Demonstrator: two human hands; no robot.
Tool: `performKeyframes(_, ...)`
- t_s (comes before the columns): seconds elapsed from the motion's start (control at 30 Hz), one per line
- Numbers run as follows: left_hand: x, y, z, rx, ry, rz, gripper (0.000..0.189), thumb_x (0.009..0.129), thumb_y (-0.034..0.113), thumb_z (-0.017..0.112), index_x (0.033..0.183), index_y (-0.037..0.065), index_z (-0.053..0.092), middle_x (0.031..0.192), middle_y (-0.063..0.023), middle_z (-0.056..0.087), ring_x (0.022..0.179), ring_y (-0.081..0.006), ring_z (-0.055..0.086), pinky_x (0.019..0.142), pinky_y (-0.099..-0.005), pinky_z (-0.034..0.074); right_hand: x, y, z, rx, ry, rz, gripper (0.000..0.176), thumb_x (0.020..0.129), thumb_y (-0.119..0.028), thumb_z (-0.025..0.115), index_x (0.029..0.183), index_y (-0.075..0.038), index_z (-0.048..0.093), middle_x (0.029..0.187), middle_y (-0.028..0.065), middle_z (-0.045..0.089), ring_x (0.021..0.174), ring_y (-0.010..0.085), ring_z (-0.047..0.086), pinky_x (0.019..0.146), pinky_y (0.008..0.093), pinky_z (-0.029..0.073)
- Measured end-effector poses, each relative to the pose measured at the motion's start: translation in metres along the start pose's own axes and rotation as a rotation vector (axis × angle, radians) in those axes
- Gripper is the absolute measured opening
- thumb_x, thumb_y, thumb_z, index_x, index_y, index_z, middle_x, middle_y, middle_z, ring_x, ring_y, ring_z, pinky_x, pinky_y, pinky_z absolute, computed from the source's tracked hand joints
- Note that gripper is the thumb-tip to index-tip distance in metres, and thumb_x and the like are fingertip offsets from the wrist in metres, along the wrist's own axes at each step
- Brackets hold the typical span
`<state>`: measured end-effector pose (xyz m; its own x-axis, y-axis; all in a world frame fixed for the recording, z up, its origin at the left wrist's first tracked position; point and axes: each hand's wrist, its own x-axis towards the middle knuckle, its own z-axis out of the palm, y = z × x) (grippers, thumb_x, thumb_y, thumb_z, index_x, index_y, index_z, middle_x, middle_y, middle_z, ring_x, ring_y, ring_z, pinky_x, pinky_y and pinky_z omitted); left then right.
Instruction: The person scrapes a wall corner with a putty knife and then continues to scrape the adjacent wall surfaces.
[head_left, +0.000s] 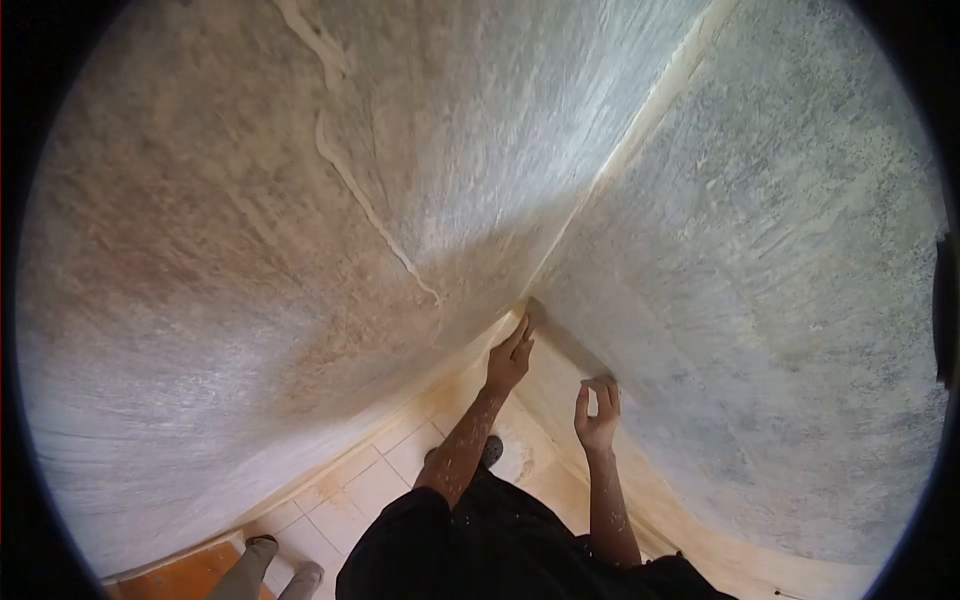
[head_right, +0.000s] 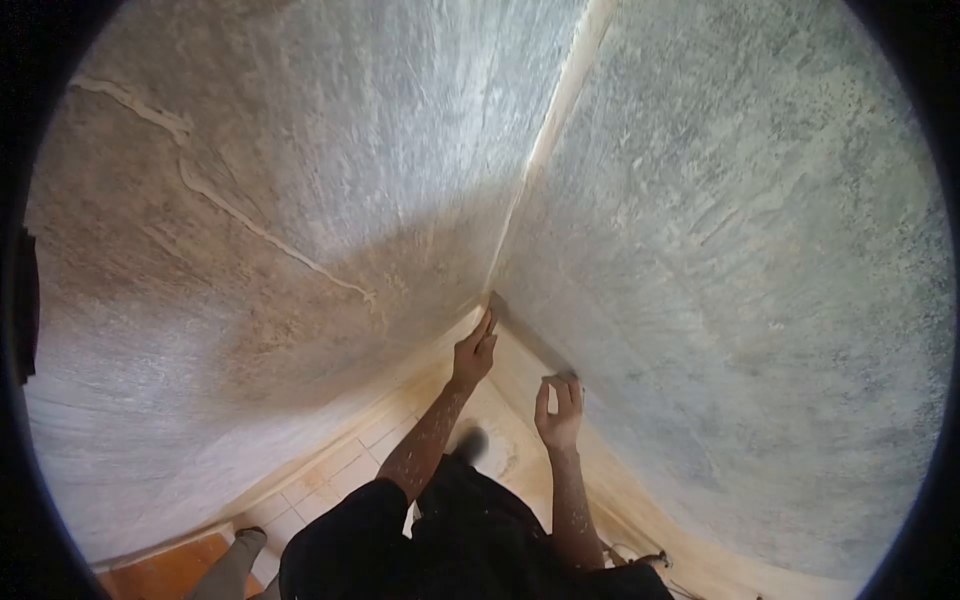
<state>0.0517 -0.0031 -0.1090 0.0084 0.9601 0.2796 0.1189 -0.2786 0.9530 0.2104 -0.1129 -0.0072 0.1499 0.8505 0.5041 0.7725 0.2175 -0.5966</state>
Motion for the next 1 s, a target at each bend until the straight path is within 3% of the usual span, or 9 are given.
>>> performKeyframes(0.1, 0.002, -0.038, -0.001, 0.08, -0.006, -0.003, 0.054, 0.094, 0.012, 0.061, 0.145, 0.01, 0.044, 0.119, -0.0195, 0.066, 0.099, -0.0273, 0.07, 0.08, -0.0297, 0.055, 0.004, -0.008, -0.003, -0.009, -0.022, 0.008, 0.013, 0.084, -0.001, 0.064, 0.096, -0.004, 0.063, 0.099, 0.0146, 0.061, 0.096, 0.034, 0.06, 0.084, 0.0423, 0.047)
performKeyframes(0.23, -0.001, -0.023, -0.017, 0.203, -0.121, -0.057, 0.056, 0.094, 0.013, 0.061, 0.147, 0.011, 0.043, 0.113, -0.02, 0.068, 0.088, -0.0293, 0.071, 0.073, -0.0336, 0.056, -0.001, 0.004, -0.002, -0.046, -0.017, -0.035, 0.012, 0.084, -0.004, 0.065, 0.096, -0.005, 0.064, 0.1, 0.0138, 0.061, 0.096, 0.033, 0.059, 0.083, 0.0436, 0.046)
performKeyframes(0.27, -0.004, -0.02, -0.01, 0.096, 0.004, 0.156, 0.057, 0.094, 0.013, 0.061, 0.148, 0.012, 0.041, 0.108, -0.0183, 0.069, 0.081, -0.0289, 0.07, 0.071, -0.0336, 0.055, -0.001, 0.004, -0.002, -0.04, -0.015, -0.024, 0.012, 0.084, -0.004, 0.065, 0.096, -0.005, 0.064, 0.1, 0.0137, 0.061, 0.097, 0.0329, 0.059, 0.083, 0.0438, 0.046)
performKeyframes(0.3, -0.001, -0.009, -0.013, 0.197, -0.067, 0.314, 0.058, 0.095, 0.013, 0.06, 0.149, 0.011, 0.038, 0.108, -0.0172, 0.069, 0.083, -0.0296, 0.069, 0.071, -0.0329, 0.054, -0.001, 0.002, 0.0, -0.034, -0.016, -0.009, 0.012, 0.084, -0.004, 0.065, 0.096, -0.005, 0.064, 0.1, 0.0136, 0.061, 0.097, 0.0329, 0.059, 0.084, 0.0441, 0.046)
performKeyframes(0.37, 0.006, 0.051, -0.016, 0.129, -0.191, 0.119, 0.056, 0.097, 0.015, 0.056, 0.149, 0.009, 0.037, 0.112, -0.0169, 0.067, 0.09, -0.0302, 0.068, 0.076, -0.0345, 0.054, 0.004, -0.01, -0.002, -0.043, -0.013, 0.017, 0.013, 0.084, -0.004, 0.066, 0.096, -0.005, 0.064, 0.1, 0.0141, 0.061, 0.097, 0.0332, 0.059, 0.085, 0.0437, 0.046)
performKeyframes(0.47, 0.038, 0.142, -0.025, 0.12, 0.019, 0.33, 0.054, 0.099, 0.017, 0.052, 0.149, 0.007, 0.036, 0.117, -0.0191, 0.064, 0.094, -0.0313, 0.067, 0.08, -0.0351, 0.052, 0.01, -0.018, -0.003, -0.004, 0.066, 0.035, 0.013, 0.084, -0.003, 0.066, 0.096, -0.004, 0.064, 0.1, 0.015, 0.061, 0.096, 0.0339, 0.059, 0.086, 0.043, 0.047)
performKeyframes(0.6, 0.054, 0.198, -0.045, 0.046, -0.088, 0.217, 0.051, 0.099, 0.016, 0.05, 0.147, 0.004, 0.037, 0.118, -0.0197, 0.063, 0.092, -0.0311, 0.066, 0.082, -0.0353, 0.052, 0.019, -0.033, -0.006, 0.06, 0.126, 0.078, 0.012, 0.084, 0.0, 0.064, 0.096, -0.003, 0.063, 0.1, 0.0161, 0.061, 0.096, 0.0348, 0.06, 0.085, 0.042, 0.048)
performKeyframes(0.87, 0.052, 0.186, -0.055, 0.056, 0.005, 0.344, 0.037, 0.095, 0.005, 0.059, 0.131, -0.001, 0.058, 0.105, -0.0183, 0.07, 0.096, -0.0205, 0.068, 0.082, -0.0297, 0.052, 0.057, -0.08, -0.022, 0.071, 0.286, 0.001, 0.012, 0.085, 0.002, 0.063, 0.096, -0.002, 0.062, 0.096, 0.0159, 0.061, 0.095, 0.0342, 0.06, 0.083, 0.041, 0.049)
performKeyframes(1.0, 0.079, 0.246, -0.061, -0.044, -0.019, 0.314, 0.036, 0.096, 0.007, 0.059, 0.131, -0.001, 0.059, 0.115, -0.0192, 0.069, 0.102, -0.0201, 0.067, 0.085, -0.0296, 0.051, 0.077, -0.101, -0.039, 0.02, 0.381, -0.037, 0.012, 0.085, 0.002, 0.062, 0.096, -0.002, 0.062, 0.095, 0.0153, 0.061, 0.092, 0.0324, 0.061, 0.08, 0.0397, 0.05)
